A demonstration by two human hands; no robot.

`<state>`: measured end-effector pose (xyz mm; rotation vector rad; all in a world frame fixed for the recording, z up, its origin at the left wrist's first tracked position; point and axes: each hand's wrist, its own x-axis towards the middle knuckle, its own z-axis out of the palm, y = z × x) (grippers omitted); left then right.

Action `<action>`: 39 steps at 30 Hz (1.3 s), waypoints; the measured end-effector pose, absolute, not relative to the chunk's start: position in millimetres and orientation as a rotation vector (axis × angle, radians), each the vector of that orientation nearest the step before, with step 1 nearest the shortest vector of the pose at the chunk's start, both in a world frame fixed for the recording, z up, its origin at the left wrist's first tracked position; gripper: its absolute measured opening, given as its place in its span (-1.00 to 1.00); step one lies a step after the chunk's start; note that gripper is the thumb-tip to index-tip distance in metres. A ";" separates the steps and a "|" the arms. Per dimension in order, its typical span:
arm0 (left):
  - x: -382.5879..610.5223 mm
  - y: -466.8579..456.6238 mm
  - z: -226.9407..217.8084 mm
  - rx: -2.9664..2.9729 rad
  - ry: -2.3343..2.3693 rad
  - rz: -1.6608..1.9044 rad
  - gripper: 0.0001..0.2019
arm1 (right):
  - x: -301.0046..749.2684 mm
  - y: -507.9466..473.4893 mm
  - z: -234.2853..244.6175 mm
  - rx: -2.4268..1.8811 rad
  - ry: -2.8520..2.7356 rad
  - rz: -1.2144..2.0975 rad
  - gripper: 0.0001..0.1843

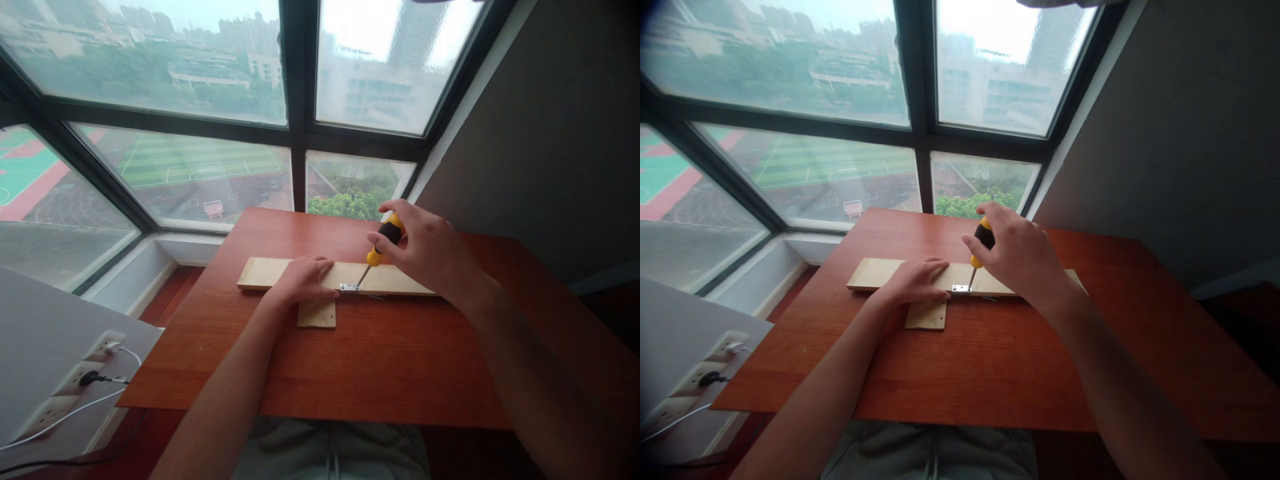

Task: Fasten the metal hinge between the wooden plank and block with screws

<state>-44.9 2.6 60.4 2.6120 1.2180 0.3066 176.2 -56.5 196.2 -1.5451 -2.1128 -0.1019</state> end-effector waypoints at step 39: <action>-45.5 2.9 61.5 2.601 1.224 0.273 -0.34 | 184.6 -42.4 185.1 -1.524 -2.051 -0.102 -0.50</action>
